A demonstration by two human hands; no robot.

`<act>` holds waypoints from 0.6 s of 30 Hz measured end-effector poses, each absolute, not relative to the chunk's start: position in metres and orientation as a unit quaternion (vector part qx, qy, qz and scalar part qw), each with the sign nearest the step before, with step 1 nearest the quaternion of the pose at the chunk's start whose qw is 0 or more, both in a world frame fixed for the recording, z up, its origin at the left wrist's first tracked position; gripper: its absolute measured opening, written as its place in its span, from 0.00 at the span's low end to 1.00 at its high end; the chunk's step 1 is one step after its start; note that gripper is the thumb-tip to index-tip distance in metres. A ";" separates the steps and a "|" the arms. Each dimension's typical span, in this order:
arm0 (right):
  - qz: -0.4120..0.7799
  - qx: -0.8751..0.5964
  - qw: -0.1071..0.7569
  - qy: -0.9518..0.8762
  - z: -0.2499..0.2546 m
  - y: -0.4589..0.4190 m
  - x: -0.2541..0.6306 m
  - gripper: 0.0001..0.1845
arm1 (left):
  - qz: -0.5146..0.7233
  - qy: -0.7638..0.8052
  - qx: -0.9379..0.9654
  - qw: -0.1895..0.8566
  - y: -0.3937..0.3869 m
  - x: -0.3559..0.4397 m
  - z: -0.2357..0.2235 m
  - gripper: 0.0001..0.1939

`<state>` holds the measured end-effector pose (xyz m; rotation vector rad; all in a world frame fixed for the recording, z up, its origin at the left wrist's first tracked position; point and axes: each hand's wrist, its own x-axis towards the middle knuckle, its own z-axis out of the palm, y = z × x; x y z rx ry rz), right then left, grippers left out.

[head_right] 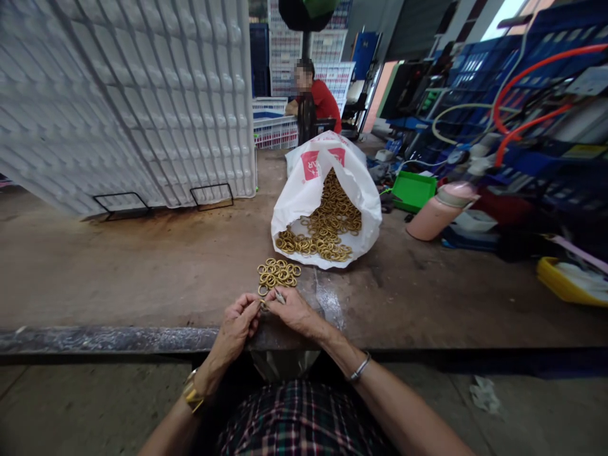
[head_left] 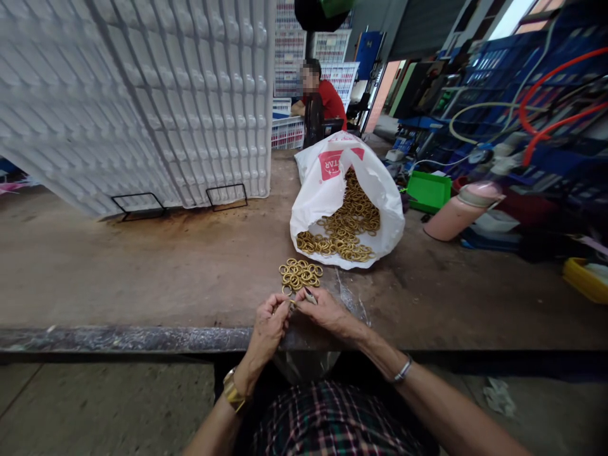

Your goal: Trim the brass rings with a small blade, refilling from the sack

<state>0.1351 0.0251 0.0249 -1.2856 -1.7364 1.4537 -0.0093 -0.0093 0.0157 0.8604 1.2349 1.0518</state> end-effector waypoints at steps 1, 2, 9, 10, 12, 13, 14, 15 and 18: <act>0.546 -0.475 0.271 -0.635 0.023 0.025 0.134 0.10 | 0.459 0.536 0.366 0.606 -0.010 -0.009 0.016 0.17; 0.552 -0.472 0.275 -0.630 0.020 0.024 0.133 0.12 | 0.463 0.539 0.362 0.603 -0.012 -0.009 0.016 0.17; 0.604 -0.465 0.283 -0.582 0.010 0.018 0.127 0.17 | 0.475 0.535 0.380 0.586 -0.022 -0.005 0.014 0.16; 0.609 -0.466 0.289 -0.574 0.010 0.018 0.127 0.16 | 0.471 0.534 0.380 0.590 -0.024 -0.003 0.015 0.16; 0.603 -0.469 0.303 -0.570 0.010 0.016 0.129 0.15 | 0.462 0.532 0.379 0.600 -0.029 -0.001 0.016 0.16; 0.594 -0.471 0.308 -0.574 0.009 0.016 0.130 0.14 | 0.456 0.533 0.377 0.605 -0.030 0.000 0.016 0.17; 0.583 -0.474 0.313 -0.581 0.009 0.016 0.131 0.13 | 0.450 0.534 0.377 0.608 -0.032 0.001 0.017 0.17; 0.570 -0.478 0.318 -0.588 0.009 0.015 0.132 0.12 | 0.444 0.535 0.379 0.611 -0.033 0.002 0.017 0.17; 0.536 -0.486 0.325 -0.608 0.009 0.016 0.132 0.09 | 0.431 0.535 0.382 0.618 -0.034 0.003 0.015 0.18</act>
